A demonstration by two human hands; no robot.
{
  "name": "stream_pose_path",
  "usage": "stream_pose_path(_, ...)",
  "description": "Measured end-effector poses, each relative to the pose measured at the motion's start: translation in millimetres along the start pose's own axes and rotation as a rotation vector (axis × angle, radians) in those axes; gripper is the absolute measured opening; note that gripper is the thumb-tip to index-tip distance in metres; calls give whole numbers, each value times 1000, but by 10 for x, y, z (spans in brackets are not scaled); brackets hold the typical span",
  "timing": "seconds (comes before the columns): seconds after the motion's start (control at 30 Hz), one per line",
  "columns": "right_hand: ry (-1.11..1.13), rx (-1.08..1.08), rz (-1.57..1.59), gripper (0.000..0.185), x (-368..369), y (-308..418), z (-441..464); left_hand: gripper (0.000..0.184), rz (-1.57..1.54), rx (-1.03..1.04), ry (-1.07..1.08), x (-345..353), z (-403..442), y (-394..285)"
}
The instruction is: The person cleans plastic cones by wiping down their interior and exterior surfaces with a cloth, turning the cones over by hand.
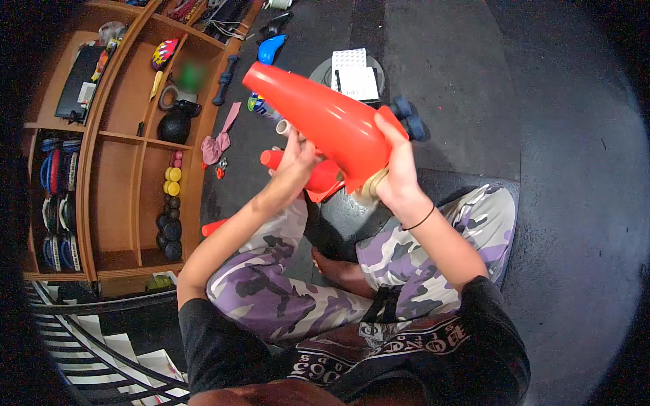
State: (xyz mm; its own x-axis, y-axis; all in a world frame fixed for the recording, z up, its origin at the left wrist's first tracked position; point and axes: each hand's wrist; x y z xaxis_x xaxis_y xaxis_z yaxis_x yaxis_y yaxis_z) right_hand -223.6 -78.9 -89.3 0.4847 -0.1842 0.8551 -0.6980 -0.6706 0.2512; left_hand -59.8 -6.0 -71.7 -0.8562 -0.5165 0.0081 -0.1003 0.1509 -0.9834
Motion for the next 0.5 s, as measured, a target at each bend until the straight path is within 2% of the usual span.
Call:
stream_pose_path(0.03, -5, 122, 57, 37, -58, 33, 56, 57, -21, -45, -47, 39, -45, -22)
stream_pose_path(0.07, -18, 187, 106, 42, -103, 46, 115, 51, -84, -87, 167, -117, 41, 45)
stream_pose_path(0.17, 19, 345, 304, 41, -109, 38, 86, 50, -274, -468, -94, -318, 158, 317)
stream_pose_path(0.2, 3, 350, 316, 42, -129, 31, 96, 40, -298, -463, -172, -291, 112, 333)
stream_pose_path(0.3, -21, 347, 375, 43, -247, -45, 233, 26, -260, -302, -248, -425, 207, 743)
stream_pose_path(0.4, 24, 352, 457, 45, -422, -46, 435, 18, -273, -144, -362, -261, 120, 503)
stream_pose_path(0.5, 140, 417, 472, 44, -459, -1, 456, 17, -137, 19, -90, -166, -33, 444)
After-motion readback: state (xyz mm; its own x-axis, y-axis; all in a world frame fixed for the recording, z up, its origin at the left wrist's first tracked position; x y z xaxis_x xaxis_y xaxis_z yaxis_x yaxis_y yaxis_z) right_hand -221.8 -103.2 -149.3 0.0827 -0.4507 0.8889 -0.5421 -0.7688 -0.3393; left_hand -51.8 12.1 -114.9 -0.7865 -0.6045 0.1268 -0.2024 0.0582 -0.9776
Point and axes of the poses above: each hand's wrist, its own z-axis towards the middle knuckle, its own x-axis out of the palm, y = z × x, and after that the axes turned 11 degrees about -y, right-handed
